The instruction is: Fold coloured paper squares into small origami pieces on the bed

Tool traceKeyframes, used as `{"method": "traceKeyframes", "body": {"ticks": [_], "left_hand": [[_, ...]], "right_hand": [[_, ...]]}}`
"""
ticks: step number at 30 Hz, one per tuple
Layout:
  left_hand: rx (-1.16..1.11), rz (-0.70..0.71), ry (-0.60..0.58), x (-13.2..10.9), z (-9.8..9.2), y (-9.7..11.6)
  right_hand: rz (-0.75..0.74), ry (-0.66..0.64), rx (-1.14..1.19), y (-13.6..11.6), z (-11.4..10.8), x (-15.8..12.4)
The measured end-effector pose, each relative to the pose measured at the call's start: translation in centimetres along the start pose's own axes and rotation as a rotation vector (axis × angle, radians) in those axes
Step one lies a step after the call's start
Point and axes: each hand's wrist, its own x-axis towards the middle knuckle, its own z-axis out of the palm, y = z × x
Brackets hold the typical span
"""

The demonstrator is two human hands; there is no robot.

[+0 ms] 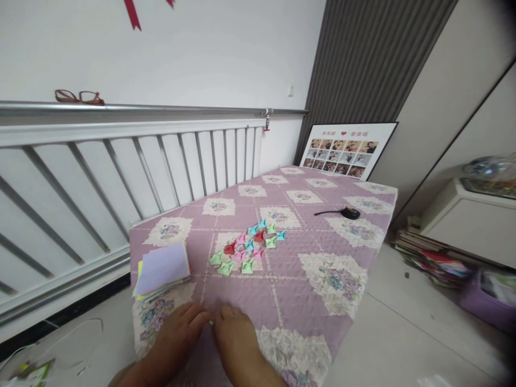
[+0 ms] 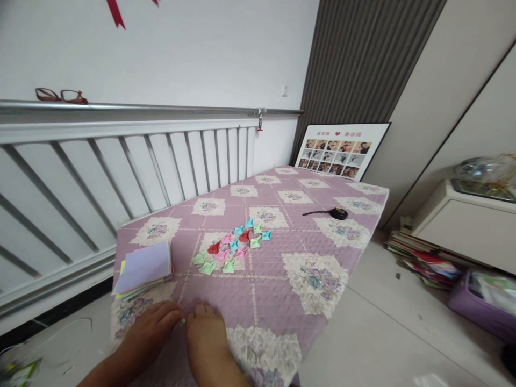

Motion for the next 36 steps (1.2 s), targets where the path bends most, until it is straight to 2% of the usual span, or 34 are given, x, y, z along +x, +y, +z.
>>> {"method": "traceKeyframes", "body": {"ticks": [2, 4, 7, 9, 12, 15, 19, 25, 30, 36], "left_hand": [[-0.123, -0.083, 0.076, 2.0, 0.1, 0.4], [-0.303, -0.237, 0.167, 4.6, 0.4, 1.0], [-0.635, -0.503, 0.257, 9.4, 1.7, 2.5], [-0.858, -0.616, 0.217, 12.6, 3.0, 4.0], [-1.095, -0.669, 0.216, 16.7, 5.4, 6.3], [-1.329, -0.653, 0.178, 19.3, 7.6, 8.1], [-1.458, -0.640, 0.096, 20.6, 9.2, 8.7], [-1.397, -0.631, 0.121, 21.0, 10.4, 7.6], [-1.377, -0.624, 0.012, 21.1, 11.5, 7.9], [-1.434, -0.638, -0.043, 21.1, 11.8, 8.5]], "right_hand": [[0.016, 0.065, 0.079, 2.1, -1.0, 0.3], [0.033, 0.186, 0.282, 4.7, -2.0, 0.6], [0.149, 0.331, 0.754, 8.8, -3.1, 1.0], [0.297, 0.386, 1.052, 11.2, -3.5, 1.3], [0.414, 0.473, 1.308, 13.5, -3.6, 1.9], [0.434, 0.524, 1.418, 14.7, -3.6, 2.5], [0.426, 0.540, 1.432, 15.4, -3.6, 3.0], [0.406, 0.522, 1.251, 16.4, -4.4, 2.4], [0.512, 0.602, 1.332, 17.5, -4.7, 1.5], [0.570, 0.631, 1.311, 18.0, -4.9, 1.3]]}}
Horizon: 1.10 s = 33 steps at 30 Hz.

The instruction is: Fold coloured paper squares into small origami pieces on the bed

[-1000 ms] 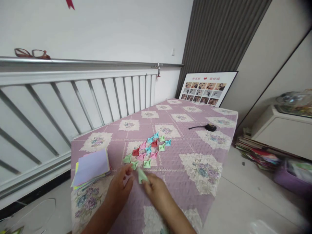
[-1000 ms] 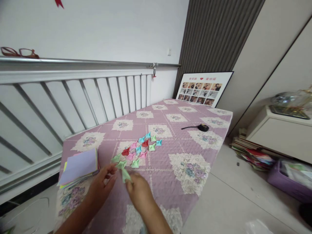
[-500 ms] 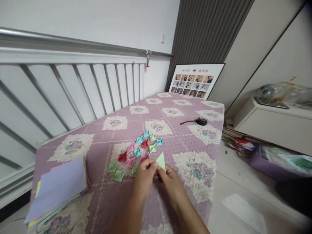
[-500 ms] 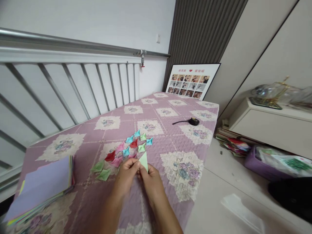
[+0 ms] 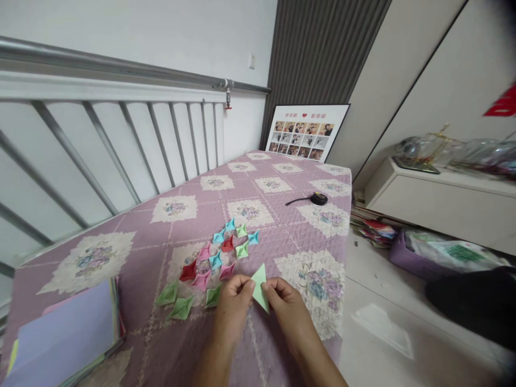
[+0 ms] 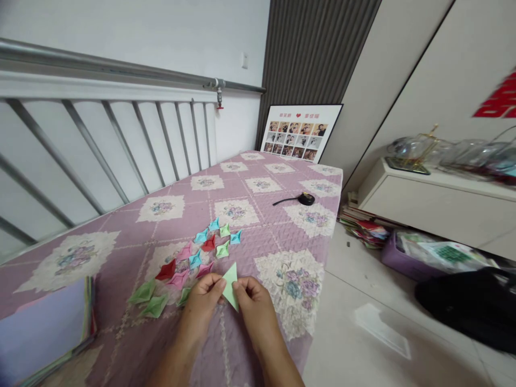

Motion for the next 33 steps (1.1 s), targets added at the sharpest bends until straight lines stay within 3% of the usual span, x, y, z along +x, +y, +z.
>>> {"method": "traceKeyframes", "body": {"ticks": [6, 16, 26, 33], "left_hand": [[0.041, -0.034, -0.024, -0.3, 0.5, -0.2], [0.169, -0.057, -0.083, -1.2, 1.4, 0.4], [0.178, -0.063, -0.124, -1.7, 1.7, 0.8], [0.180, -0.104, -0.141, -1.7, 1.8, 1.0]], "right_hand": [[0.017, 0.011, -0.008, 0.2, -0.6, 0.0], [0.094, -0.035, 0.238, 0.5, -1.6, -0.1], [0.052, 0.059, 0.115, 1.2, -1.7, -0.3], [0.062, 0.092, 0.207, 0.8, -1.9, -0.2]]}}
